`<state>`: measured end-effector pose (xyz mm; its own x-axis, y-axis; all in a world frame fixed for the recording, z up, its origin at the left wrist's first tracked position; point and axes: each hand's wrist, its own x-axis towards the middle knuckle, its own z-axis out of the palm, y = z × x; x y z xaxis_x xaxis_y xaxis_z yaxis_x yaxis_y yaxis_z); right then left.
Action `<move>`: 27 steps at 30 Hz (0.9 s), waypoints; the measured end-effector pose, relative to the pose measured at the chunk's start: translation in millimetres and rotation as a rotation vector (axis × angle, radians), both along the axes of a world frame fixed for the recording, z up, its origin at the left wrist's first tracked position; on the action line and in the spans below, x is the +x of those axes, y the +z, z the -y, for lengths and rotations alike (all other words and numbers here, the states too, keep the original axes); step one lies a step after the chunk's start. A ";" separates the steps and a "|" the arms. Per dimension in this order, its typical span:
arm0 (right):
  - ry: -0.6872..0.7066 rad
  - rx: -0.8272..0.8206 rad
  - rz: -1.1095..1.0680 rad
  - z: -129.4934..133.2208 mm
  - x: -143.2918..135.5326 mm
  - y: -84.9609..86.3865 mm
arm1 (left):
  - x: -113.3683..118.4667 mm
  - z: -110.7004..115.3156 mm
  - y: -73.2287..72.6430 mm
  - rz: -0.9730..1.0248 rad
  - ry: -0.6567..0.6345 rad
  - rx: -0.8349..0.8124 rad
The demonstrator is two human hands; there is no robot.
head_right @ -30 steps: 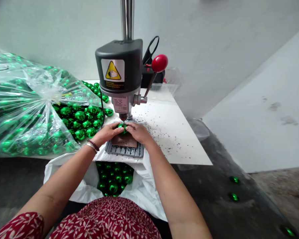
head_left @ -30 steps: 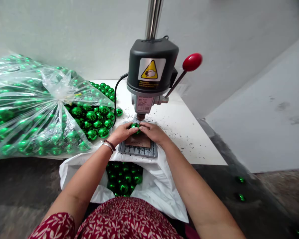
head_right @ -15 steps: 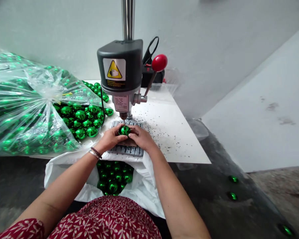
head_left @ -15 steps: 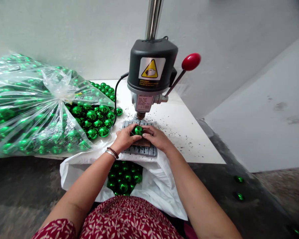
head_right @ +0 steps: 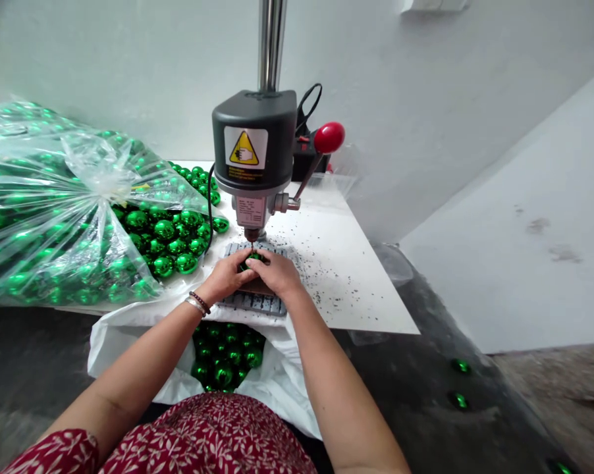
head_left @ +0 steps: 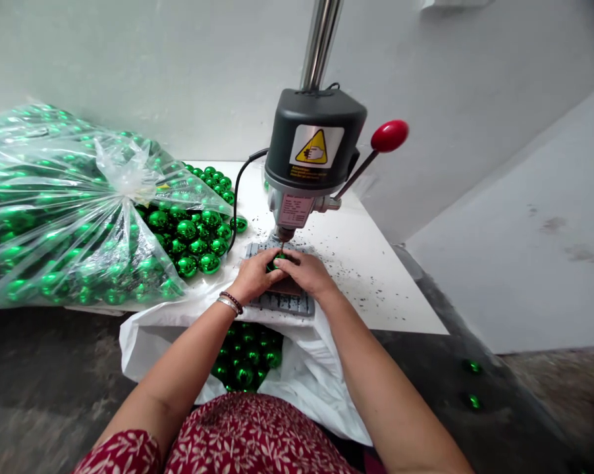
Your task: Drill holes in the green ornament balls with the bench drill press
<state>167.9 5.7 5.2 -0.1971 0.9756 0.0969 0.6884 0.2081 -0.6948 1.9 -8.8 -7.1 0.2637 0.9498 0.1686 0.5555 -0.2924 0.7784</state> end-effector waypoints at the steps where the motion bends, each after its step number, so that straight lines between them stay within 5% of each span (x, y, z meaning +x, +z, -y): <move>1: 0.005 -0.014 -0.021 -0.8 1.7 -1.8 | -0.1 -1.6 -0.4 -0.004 -0.006 -0.013; 7: -0.161 0.072 -0.190 -11.5 40.4 8.4 | 1.1 -0.7 -0.3 -0.022 0.057 -0.109; 13: -0.397 0.507 -0.217 -40.3 76.6 88.3 | 5.7 4.6 -0.3 -0.003 0.103 -0.091; 19: -0.265 0.768 -0.034 -65.1 70.2 134.5 | 8.9 7.6 -1.5 -0.031 0.129 -0.070; 27: 0.017 0.664 0.072 -76.6 58.6 168.0 | 9.1 9.2 -1.0 -0.015 0.134 -0.070</move>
